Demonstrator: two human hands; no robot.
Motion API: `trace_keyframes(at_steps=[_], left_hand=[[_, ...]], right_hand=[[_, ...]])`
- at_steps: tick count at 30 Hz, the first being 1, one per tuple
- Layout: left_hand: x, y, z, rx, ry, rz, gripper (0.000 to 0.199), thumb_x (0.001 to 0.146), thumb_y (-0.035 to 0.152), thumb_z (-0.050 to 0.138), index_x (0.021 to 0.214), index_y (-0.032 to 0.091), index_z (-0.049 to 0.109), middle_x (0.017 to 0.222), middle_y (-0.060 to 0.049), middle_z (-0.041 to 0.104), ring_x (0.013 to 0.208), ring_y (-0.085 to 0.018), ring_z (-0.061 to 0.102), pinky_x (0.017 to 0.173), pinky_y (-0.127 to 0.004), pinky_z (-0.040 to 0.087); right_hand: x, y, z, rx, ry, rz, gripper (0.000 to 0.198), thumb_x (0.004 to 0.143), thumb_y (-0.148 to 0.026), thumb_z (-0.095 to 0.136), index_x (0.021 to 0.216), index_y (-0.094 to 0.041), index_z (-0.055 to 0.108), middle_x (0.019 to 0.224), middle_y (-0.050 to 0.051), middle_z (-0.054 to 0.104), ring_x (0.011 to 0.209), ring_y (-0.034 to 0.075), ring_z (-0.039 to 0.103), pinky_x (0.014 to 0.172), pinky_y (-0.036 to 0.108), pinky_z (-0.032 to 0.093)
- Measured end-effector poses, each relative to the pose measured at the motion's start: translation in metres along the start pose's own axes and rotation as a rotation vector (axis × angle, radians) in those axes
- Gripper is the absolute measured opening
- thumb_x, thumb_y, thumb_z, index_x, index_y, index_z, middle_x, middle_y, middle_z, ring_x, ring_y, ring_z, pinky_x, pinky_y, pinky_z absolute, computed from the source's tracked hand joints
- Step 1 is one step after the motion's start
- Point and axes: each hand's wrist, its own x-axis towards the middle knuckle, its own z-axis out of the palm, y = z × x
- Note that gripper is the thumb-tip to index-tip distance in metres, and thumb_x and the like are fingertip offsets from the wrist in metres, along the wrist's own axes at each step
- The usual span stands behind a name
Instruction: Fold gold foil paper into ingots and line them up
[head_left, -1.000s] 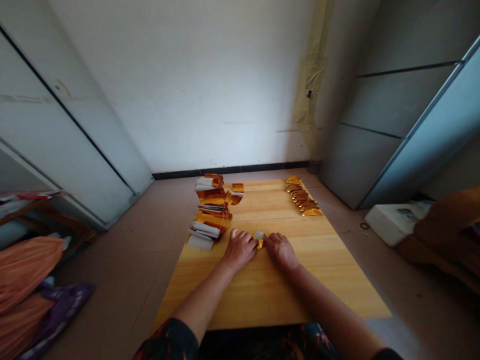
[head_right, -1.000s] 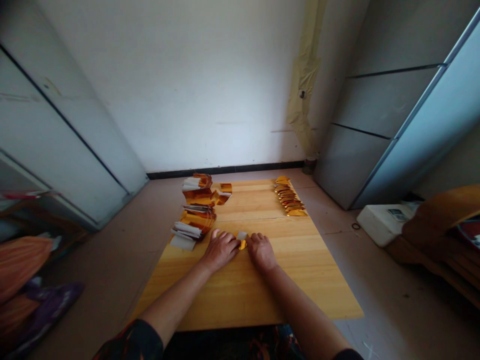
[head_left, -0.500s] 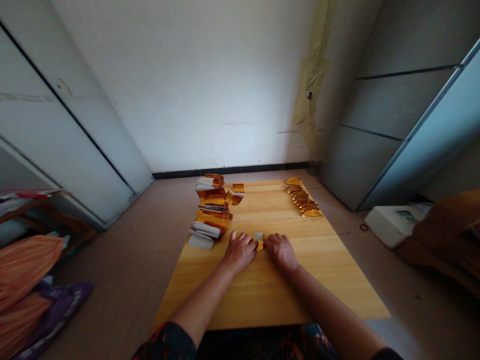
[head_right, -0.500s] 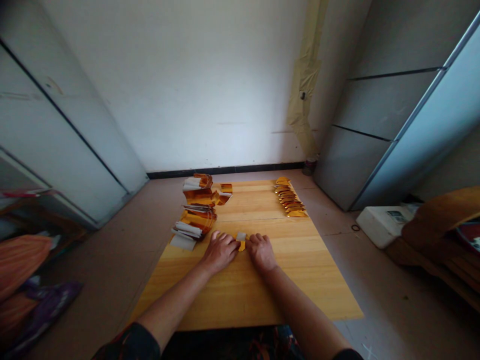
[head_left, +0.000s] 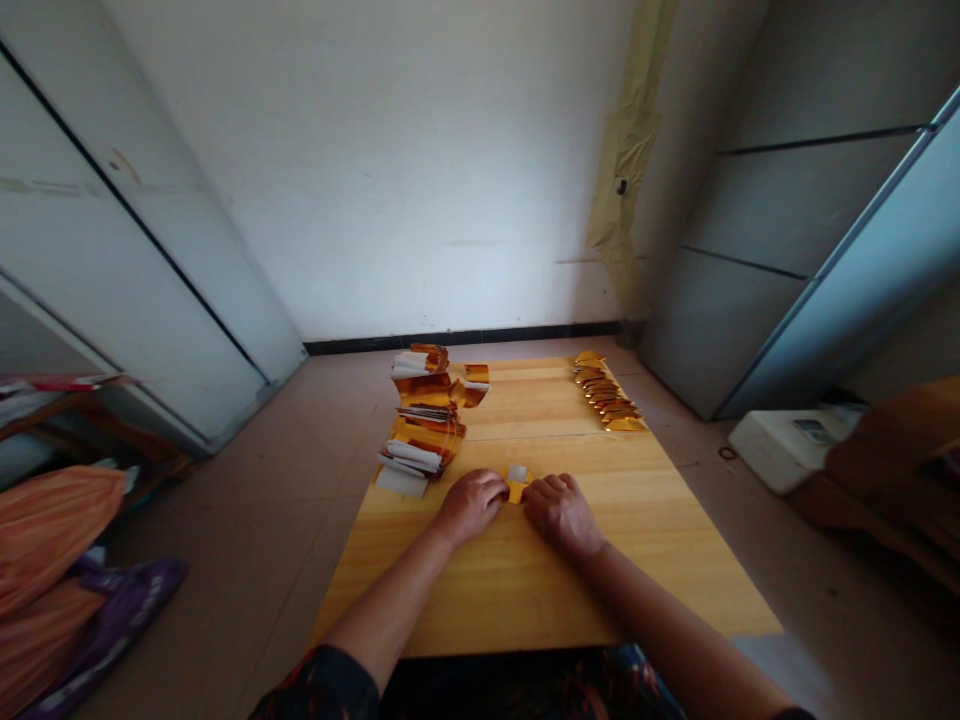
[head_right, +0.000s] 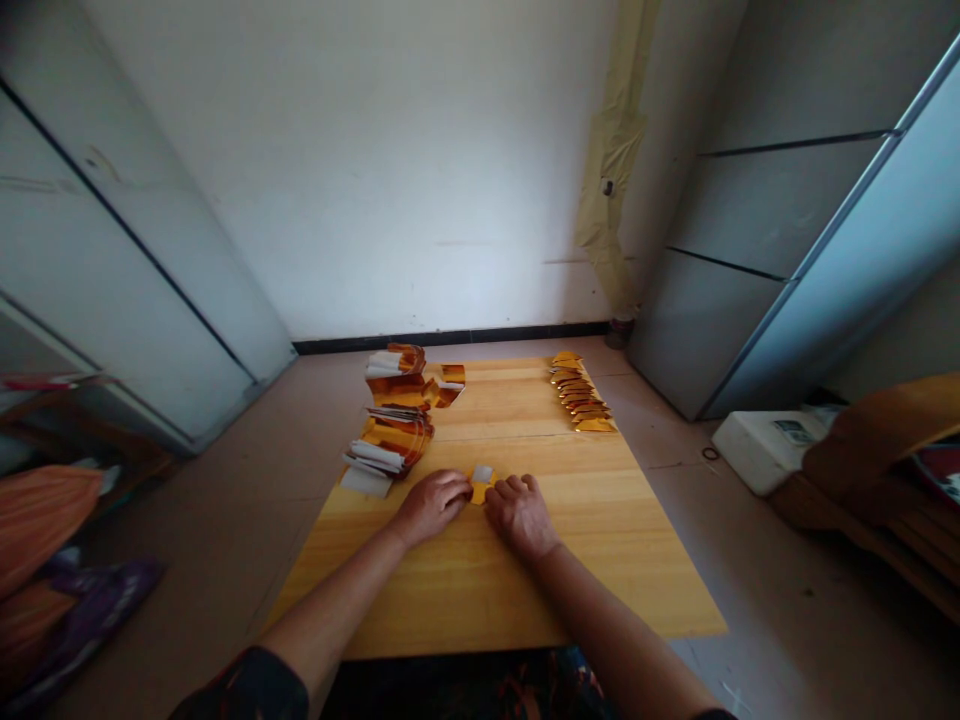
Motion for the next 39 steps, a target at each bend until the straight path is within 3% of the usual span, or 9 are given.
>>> trace_keyframes(at_steps=[12,18,24,34,39], left_hand=[[0.001,0.007,0.011,0.098,0.112,0.009,0.008,0.082,0.022,0.059,0.089,0.021,0.064,0.084,-0.003,0.061,0.083,-0.017,0.054,0.075,-0.028,0.043],[0.002,0.004,0.013,0.234,0.159,0.118,0.012,0.088,0.026,0.052,0.092,0.020,0.062,0.077,-0.003,0.058,0.077,-0.016,0.053,0.071,-0.028,0.043],[0.001,0.002,0.018,0.314,0.214,0.138,0.017,0.092,0.026,0.046,0.093,0.019,0.061,0.075,-0.003,0.059,0.075,-0.016,0.053,0.069,-0.028,0.043],[0.007,0.001,0.025,0.255,0.304,0.049,0.016,0.088,0.016,0.047,0.089,0.019,0.062,0.072,-0.004,0.063,0.071,-0.016,0.056,0.067,-0.028,0.046],[0.008,0.000,0.028,0.158,0.322,-0.027,0.024,0.081,0.006,0.050,0.097,0.019,0.063,0.079,-0.004,0.066,0.077,-0.017,0.059,0.073,-0.030,0.049]], right_hand=[[0.006,0.024,-0.007,0.050,-0.026,-0.084,0.017,0.088,-0.034,0.054,0.082,-0.022,0.064,0.087,0.002,0.066,0.093,0.017,0.050,0.083,0.032,0.024],[0.010,0.025,-0.004,0.049,-0.025,-0.084,0.018,0.087,-0.035,0.055,0.082,-0.021,0.064,0.086,0.003,0.066,0.090,0.017,0.050,0.085,0.034,0.023],[0.007,0.025,0.000,0.069,0.017,-0.071,0.017,0.086,-0.036,0.056,0.084,-0.021,0.063,0.086,0.003,0.064,0.088,0.017,0.050,0.082,0.031,0.025],[0.014,0.018,0.017,0.141,0.090,0.097,0.022,0.091,-0.019,0.047,0.081,-0.020,0.066,0.083,0.005,0.064,0.083,0.016,0.051,0.075,0.026,0.032],[0.022,0.024,0.010,0.154,-0.020,0.116,0.023,0.092,-0.020,0.044,0.085,-0.019,0.066,0.086,0.006,0.064,0.086,0.015,0.054,0.075,0.024,0.036]])
